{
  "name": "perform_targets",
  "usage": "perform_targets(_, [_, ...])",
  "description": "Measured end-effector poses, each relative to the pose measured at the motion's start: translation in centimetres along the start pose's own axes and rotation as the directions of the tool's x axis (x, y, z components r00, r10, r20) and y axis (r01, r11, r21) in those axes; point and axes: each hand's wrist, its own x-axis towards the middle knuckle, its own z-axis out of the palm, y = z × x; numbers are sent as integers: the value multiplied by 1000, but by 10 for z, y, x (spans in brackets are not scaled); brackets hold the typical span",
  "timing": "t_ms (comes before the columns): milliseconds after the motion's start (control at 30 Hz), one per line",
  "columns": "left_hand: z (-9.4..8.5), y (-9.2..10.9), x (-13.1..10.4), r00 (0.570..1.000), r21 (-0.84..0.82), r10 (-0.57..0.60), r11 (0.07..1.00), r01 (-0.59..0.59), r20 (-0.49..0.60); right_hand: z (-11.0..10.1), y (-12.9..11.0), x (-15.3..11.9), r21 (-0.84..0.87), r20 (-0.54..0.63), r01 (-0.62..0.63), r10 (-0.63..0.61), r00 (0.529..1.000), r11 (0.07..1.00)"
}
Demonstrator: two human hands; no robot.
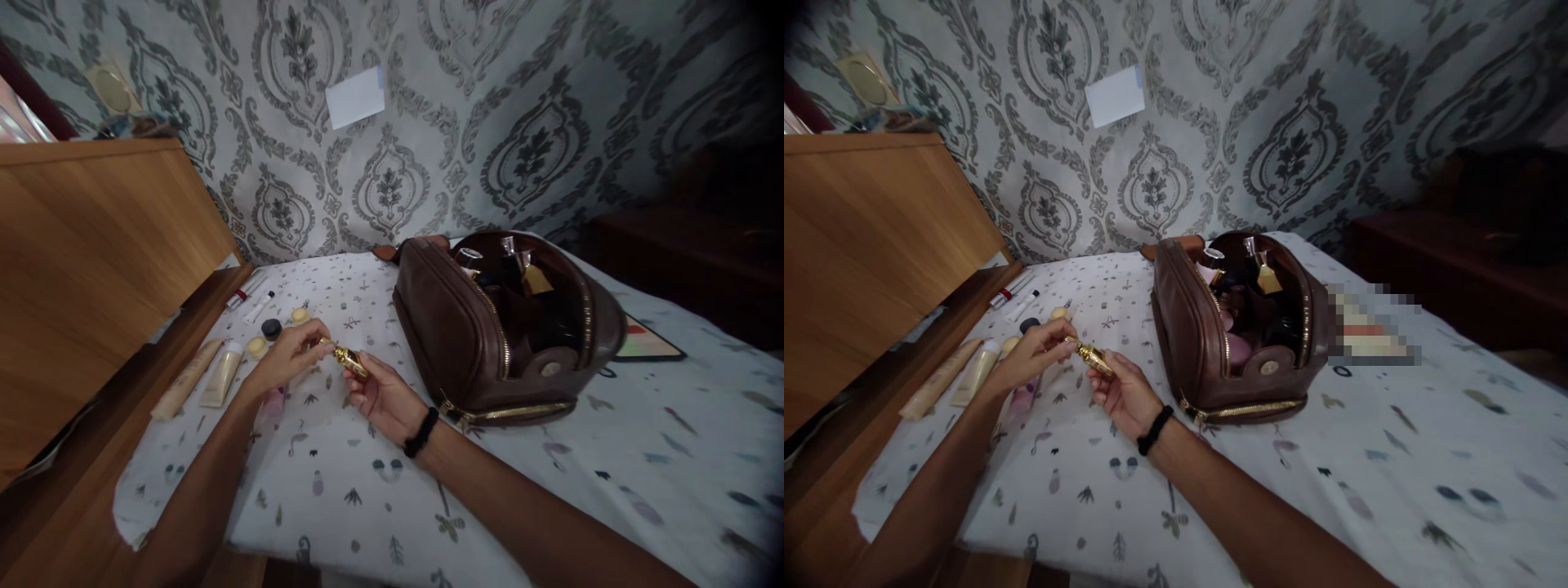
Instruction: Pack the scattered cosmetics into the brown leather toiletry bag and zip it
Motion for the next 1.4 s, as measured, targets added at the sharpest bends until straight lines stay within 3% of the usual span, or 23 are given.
perform_targets(200, [0,-3,1,1000,-24,-5,1000,5,-9,1,0,-1,-7,-17,-8,8,1000,1000])
perform_targets(400, [-5,1,-1,995,-24,31,999,-29,92,2,-1,-1,-4,-26,-4,4,1000,1000])
perform_targets(633, [0,5,1,1000,93,-14,996,13,10,3,-1,0,-23,-31,-8,7,1000,1000])
perform_targets(867, [-4,3,-1,999,-16,9,1000,-8,34,0,0,1,-13,-27,-3,3,1000,1000])
perform_targets(1033, [-1,0,0,1000,-21,-20,1000,20,5,2,0,0,-21,-29,-8,8,1000,1000])
perform_targets(1200, [-3,0,-1,999,-37,28,999,-28,18,3,-1,-1,-12,-45,-11,10,999,1000])
perform_targets(1400, [1,-1,0,1000,-63,-24,998,24,3,2,0,-1,-12,-43,-7,7,999,1000])
